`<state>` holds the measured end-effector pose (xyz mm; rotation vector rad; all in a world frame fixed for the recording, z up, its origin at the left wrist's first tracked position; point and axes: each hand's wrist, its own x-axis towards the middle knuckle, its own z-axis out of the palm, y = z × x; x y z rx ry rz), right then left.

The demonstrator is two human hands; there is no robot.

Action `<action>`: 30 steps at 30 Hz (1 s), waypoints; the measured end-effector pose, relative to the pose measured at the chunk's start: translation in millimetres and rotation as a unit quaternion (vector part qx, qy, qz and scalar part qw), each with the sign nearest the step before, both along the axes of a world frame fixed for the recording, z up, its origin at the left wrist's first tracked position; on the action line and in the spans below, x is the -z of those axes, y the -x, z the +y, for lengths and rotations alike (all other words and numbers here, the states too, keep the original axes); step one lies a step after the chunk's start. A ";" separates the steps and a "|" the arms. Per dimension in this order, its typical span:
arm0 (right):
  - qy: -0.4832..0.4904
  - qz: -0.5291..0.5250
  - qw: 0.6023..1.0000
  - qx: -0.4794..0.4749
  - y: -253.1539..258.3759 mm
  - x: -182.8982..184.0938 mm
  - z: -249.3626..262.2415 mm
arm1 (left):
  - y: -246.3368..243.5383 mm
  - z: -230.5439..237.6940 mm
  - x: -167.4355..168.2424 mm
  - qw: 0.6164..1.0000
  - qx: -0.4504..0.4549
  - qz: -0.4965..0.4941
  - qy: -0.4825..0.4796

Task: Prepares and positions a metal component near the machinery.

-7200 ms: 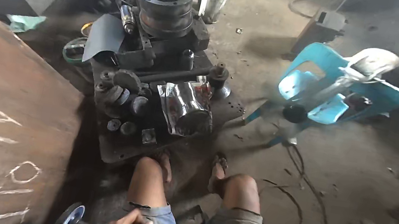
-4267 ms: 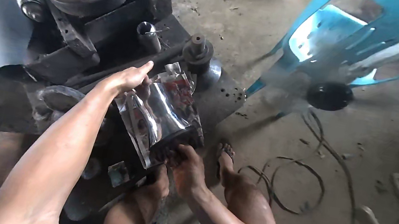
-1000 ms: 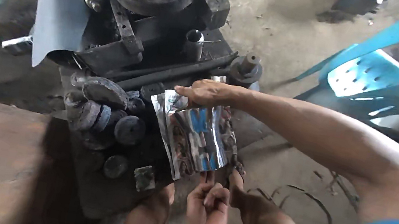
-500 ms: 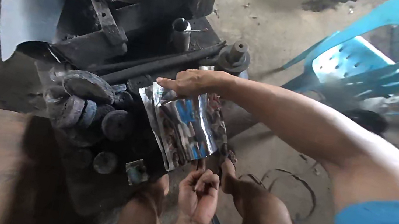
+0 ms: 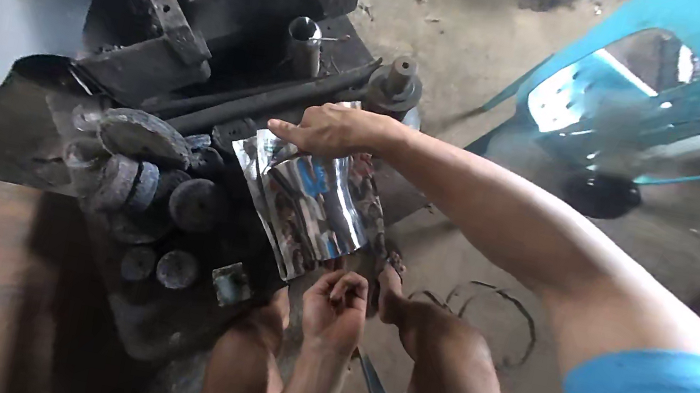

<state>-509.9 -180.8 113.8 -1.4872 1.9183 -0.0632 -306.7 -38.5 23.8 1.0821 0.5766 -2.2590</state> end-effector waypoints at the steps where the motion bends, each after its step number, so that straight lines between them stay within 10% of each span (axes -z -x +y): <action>1: 0.008 -0.002 1.000 -0.005 0.5 2.3 0.8 | 0.2 0.1 0.8 1.000 -0.001 0.003 0.000; 7: 0.204 -0.010 0.977 0.068 -0.6 -0.1 33.4 | -9.3 4.4 0.4 1.000 0.018 0.002 0.025; 13: 0.510 -0.191 0.749 0.377 -62.7 13.4 175.6 | -72.0 15.6 -21.2 0.956 0.195 -0.003 0.219; 21: 0.173 -0.548 0.522 0.630 -164.5 87.0 202.6 | -49.1 -131.1 -108.3 0.568 0.183 -0.216 0.773; 30: 0.216 -0.604 0.405 0.651 -163.8 105.7 178.4 | 82.1 -217.0 -99.5 0.298 0.561 -0.340 0.694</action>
